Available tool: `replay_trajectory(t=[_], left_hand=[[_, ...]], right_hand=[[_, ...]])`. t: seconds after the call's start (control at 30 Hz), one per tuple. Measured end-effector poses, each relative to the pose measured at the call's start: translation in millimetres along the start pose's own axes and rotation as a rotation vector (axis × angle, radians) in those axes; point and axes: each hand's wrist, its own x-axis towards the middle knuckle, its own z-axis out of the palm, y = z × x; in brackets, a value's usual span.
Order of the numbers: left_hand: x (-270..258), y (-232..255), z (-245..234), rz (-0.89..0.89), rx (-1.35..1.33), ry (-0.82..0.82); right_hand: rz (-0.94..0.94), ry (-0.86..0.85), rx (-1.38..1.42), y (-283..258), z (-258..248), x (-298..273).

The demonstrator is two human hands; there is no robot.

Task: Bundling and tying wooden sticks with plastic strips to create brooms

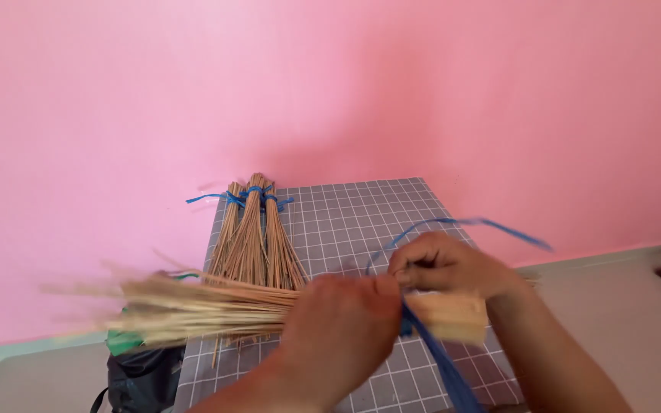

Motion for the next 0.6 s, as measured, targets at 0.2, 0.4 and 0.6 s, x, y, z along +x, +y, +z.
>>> replay_trajectory(t=[0.2,0.4,0.6], left_hand=[[8.5,-24.2,2.5,-0.184,0.261,0.104],[7.9,-80.1,68.5,-0.457,0.345,-0.506],[-21.7,-36.3,82.0,-0.067,0.349,-0.642]], right_hand=[[0.389,0.378,-0.214,21.5,70.3,-18.6],[0.27,0.151,-0.917,-45.2,89.0,-30.8],[0.05,0.247,-1.078,-60.7,45.7,-25.0]])
